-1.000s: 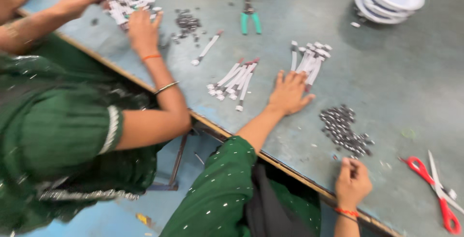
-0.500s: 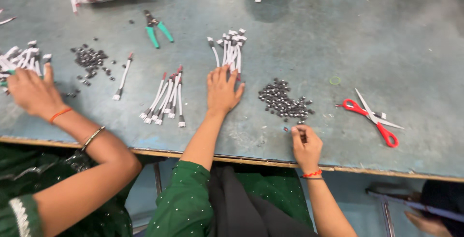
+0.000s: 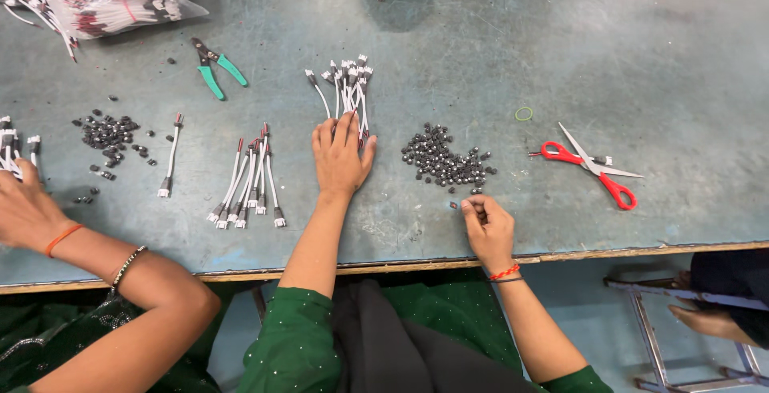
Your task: The person assembles small wire harnesses by inserting black cylindrical components into the ends of white wires. They handle the wires and components by hand, placing finished units into a pile on the table.
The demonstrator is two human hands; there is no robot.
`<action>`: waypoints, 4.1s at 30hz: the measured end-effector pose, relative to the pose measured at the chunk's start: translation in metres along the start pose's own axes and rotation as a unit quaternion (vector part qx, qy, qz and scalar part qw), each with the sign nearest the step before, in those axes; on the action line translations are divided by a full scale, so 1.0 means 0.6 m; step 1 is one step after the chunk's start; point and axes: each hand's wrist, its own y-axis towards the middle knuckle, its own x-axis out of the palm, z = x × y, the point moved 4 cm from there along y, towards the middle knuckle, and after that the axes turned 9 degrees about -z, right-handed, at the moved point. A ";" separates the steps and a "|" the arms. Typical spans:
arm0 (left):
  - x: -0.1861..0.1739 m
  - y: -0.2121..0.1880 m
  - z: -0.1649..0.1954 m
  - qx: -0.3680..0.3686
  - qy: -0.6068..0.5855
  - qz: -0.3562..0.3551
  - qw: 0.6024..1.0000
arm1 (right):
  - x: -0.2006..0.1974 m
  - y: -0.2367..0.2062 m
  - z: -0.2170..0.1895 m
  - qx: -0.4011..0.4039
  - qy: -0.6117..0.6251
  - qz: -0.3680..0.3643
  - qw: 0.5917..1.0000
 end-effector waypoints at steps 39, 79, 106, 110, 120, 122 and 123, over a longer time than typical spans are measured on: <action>-0.364 0.017 0.302 0.263 -0.480 -0.083 0.833 | 0.002 -0.006 0.007 -0.044 -0.047 0.015 0.998; -0.537 0.011 0.362 0.415 -0.669 -0.203 0.582 | 0.003 -0.012 -0.102 -0.046 -0.015 0.000 0.999; -0.436 0.023 0.277 0.231 -0.417 0.117 0.871 | 0.001 -0.007 -0.004 -0.077 -0.092 0.007 0.993; -0.434 0.020 0.279 0.227 -0.421 0.118 0.870 | -0.002 -0.005 -0.016 -0.049 -0.077 0.001 0.996; -0.435 0.016 0.275 0.193 -0.452 0.111 0.864 | 0.004 -0.004 0.000 0.030 -0.064 0.000 0.998; -0.434 0.014 0.275 0.192 -0.433 0.117 0.873 | 0.005 -0.004 0.001 0.017 -0.069 -0.004 0.997; -0.434 0.012 0.274 0.193 -0.423 0.118 0.877 | 0.005 -0.004 0.000 0.010 -0.072 -0.004 0.997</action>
